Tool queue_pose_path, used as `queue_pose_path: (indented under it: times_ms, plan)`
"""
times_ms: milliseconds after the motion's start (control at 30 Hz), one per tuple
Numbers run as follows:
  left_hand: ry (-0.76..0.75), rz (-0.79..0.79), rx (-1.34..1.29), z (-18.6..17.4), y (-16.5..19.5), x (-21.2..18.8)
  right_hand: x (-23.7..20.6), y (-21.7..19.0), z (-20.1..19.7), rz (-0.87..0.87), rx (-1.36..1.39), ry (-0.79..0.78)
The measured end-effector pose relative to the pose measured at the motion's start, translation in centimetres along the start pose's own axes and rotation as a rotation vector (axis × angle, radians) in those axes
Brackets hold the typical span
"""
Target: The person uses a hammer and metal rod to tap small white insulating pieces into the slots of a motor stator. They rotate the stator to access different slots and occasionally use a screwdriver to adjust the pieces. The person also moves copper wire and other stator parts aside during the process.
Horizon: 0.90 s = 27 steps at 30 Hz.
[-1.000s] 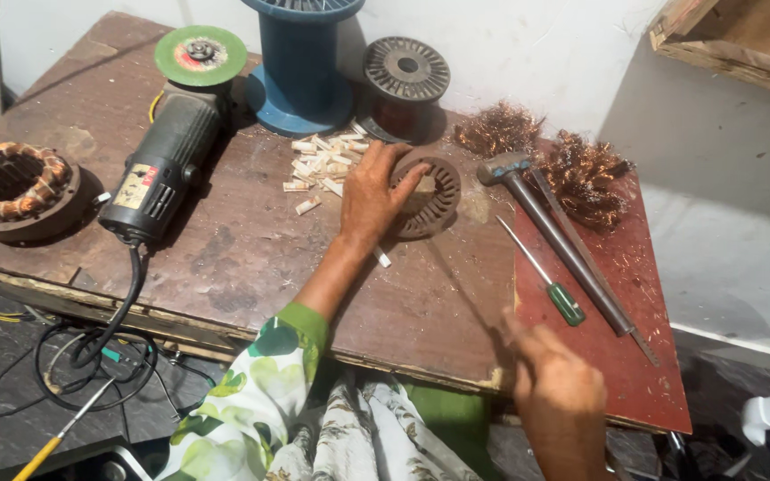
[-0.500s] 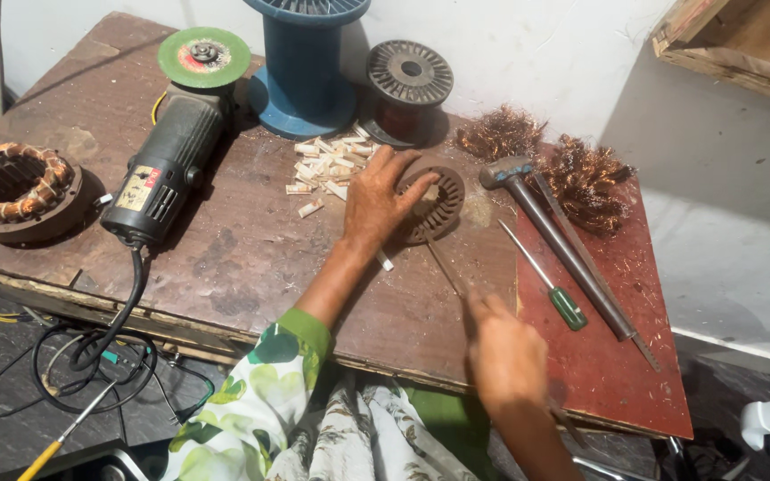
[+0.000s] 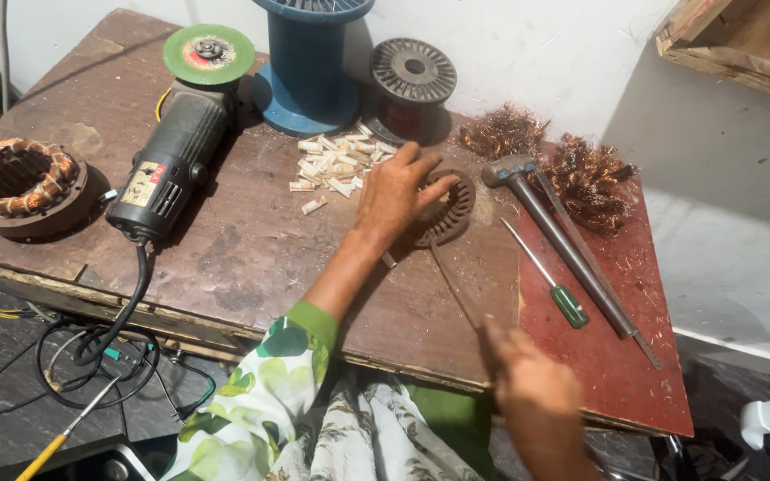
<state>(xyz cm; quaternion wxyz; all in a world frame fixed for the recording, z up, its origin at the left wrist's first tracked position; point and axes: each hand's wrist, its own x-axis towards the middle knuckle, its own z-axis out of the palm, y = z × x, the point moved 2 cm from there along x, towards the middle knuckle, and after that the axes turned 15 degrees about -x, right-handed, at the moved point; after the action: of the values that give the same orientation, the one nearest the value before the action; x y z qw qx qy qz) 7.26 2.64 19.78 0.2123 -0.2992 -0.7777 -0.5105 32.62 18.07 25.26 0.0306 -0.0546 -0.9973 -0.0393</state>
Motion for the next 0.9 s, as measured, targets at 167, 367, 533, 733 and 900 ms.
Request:
queue_pose_path:
  times_ms: [167,367,533,733,900]
  plan:
    - [-0.131,-0.072,0.061,-0.7,0.3,1.4,1.3,0.6,-1.2,0.146,0.015,-0.084]
    - [-0.292,-0.137,0.092,-1.0,0.2,1.3,4.0,-2.3,2.1,0.150,-0.014,-0.151]
    - [-0.016,-0.023,-0.240,-0.6,0.2,-1.8,6.8,-5.0,3.7,0.092,-0.014,-0.242]
    - [-0.175,0.057,-0.035,0.5,0.2,-0.8,4.8,-3.7,3.1,-0.053,-0.086,-0.113]
    - [-0.390,0.047,0.129,-0.4,0.4,1.7,0.0,0.2,0.8,-0.057,-0.214,0.156]
